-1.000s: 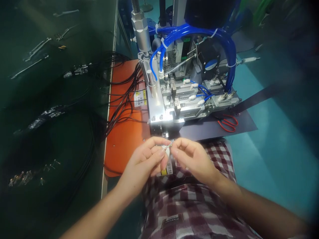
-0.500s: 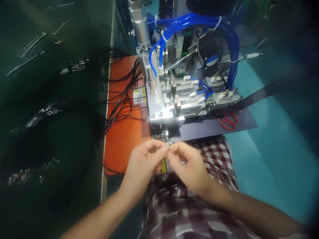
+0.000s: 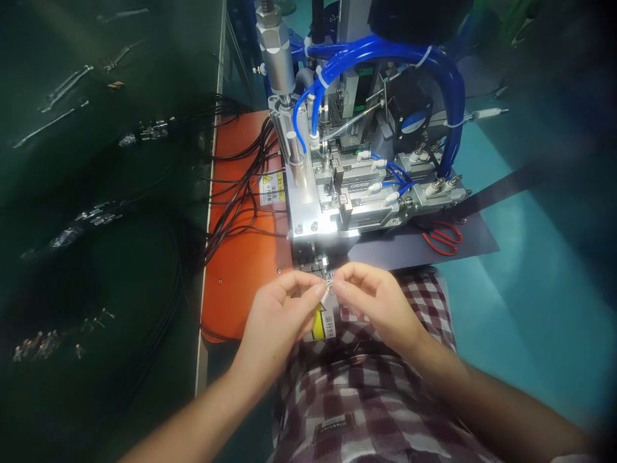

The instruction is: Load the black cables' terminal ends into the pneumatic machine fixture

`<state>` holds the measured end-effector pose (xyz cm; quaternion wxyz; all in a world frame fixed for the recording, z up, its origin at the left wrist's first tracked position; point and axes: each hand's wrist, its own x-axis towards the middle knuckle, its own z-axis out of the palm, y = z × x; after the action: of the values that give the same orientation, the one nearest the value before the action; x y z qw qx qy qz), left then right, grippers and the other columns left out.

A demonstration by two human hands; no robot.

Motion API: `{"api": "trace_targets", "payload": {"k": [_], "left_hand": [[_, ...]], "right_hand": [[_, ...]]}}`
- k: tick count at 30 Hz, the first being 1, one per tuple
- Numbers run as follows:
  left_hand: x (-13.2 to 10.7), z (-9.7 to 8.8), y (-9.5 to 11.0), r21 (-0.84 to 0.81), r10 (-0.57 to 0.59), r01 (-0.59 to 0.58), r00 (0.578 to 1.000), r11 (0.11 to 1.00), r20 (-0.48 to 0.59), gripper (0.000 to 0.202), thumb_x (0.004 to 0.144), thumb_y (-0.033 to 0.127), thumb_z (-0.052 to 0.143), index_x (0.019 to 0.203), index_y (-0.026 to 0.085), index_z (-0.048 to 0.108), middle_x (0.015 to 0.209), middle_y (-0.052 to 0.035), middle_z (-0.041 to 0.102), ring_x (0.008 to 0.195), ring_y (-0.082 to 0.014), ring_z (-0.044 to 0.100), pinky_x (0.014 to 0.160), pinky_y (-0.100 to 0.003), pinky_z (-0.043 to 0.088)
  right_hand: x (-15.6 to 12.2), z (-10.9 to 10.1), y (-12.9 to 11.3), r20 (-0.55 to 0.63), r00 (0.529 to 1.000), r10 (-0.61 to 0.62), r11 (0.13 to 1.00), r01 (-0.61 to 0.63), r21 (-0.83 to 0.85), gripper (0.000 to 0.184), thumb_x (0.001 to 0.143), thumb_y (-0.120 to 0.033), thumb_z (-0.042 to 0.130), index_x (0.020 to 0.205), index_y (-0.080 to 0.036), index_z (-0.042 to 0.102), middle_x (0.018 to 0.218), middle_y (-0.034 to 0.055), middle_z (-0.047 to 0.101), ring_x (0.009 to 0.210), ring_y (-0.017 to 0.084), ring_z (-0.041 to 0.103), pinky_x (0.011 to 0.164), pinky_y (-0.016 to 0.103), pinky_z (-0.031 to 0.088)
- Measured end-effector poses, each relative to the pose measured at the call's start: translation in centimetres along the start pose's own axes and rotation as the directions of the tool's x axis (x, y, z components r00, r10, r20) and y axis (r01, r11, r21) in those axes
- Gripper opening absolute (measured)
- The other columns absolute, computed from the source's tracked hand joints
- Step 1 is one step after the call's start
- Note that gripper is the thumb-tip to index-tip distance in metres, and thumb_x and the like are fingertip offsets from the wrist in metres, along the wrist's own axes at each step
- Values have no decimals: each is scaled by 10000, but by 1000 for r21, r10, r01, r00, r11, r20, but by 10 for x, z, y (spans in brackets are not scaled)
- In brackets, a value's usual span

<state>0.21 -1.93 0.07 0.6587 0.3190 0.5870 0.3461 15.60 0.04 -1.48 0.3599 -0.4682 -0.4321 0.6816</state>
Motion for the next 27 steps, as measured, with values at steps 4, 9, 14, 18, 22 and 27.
{"api": "trace_targets", "payload": {"k": [4, 9, 14, 18, 22, 27], "left_hand": [[0, 0, 2, -42, -4, 5, 1000, 999, 18, 222, 798, 372, 678, 822, 161, 612, 487, 81, 396, 379, -23, 264, 400, -192, 166], [1, -1, 2, -44, 2, -1, 1000, 999, 24, 191, 823, 348, 658, 826, 164, 606, 471, 87, 388, 382, -19, 267, 409, -186, 173], [1, -1, -1, -24, -1, 2, 1000, 1000, 28, 181, 824, 345, 659, 840, 173, 606, 455, 92, 344, 396, -26, 266, 405, -176, 165], [1, 0, -1, -53, 1, 1, 999, 999, 35, 167, 817, 325, 667, 840, 170, 612, 483, 89, 365, 397, -17, 261, 401, -173, 153], [1, 0, 1, -85, 5, -3, 1000, 996, 26, 151, 801, 295, 679, 816, 161, 612, 510, 82, 413, 384, -6, 268, 398, -174, 151], [3, 0, 1, -79, -10, 12, 1000, 997, 16, 165, 792, 301, 680, 791, 154, 605, 483, 83, 403, 372, -7, 264, 399, -175, 148]], "right_hand": [[1, 1, 1, -1, 999, 35, 999, -35, 32, 144, 779, -252, 644, 690, -161, 576, 522, -74, 451, 465, 57, 360, 452, 201, 300], [2, 0, -1, -27, 999, 17, 1000, -18, -26, 127, 769, -238, 646, 702, -153, 579, 553, -60, 474, 489, 63, 382, 452, 201, 296], [2, -1, -2, -27, 1000, 0, 1000, 0, -25, 124, 758, -240, 658, 712, -152, 583, 558, -59, 473, 490, 65, 375, 455, 204, 292], [2, 0, 0, -16, 1000, 4, 1000, -4, -10, 126, 761, -240, 654, 707, -151, 583, 571, -53, 481, 502, 68, 382, 470, 208, 301], [2, -1, 2, -18, 1000, -1, 999, 0, -50, 147, 771, -271, 648, 721, -144, 594, 611, -30, 513, 542, 83, 413, 503, 220, 328], [3, -1, 1, -20, 999, -44, 995, 42, -86, 151, 788, -289, 631, 748, -149, 589, 634, -22, 523, 561, 94, 423, 522, 235, 335]]}}
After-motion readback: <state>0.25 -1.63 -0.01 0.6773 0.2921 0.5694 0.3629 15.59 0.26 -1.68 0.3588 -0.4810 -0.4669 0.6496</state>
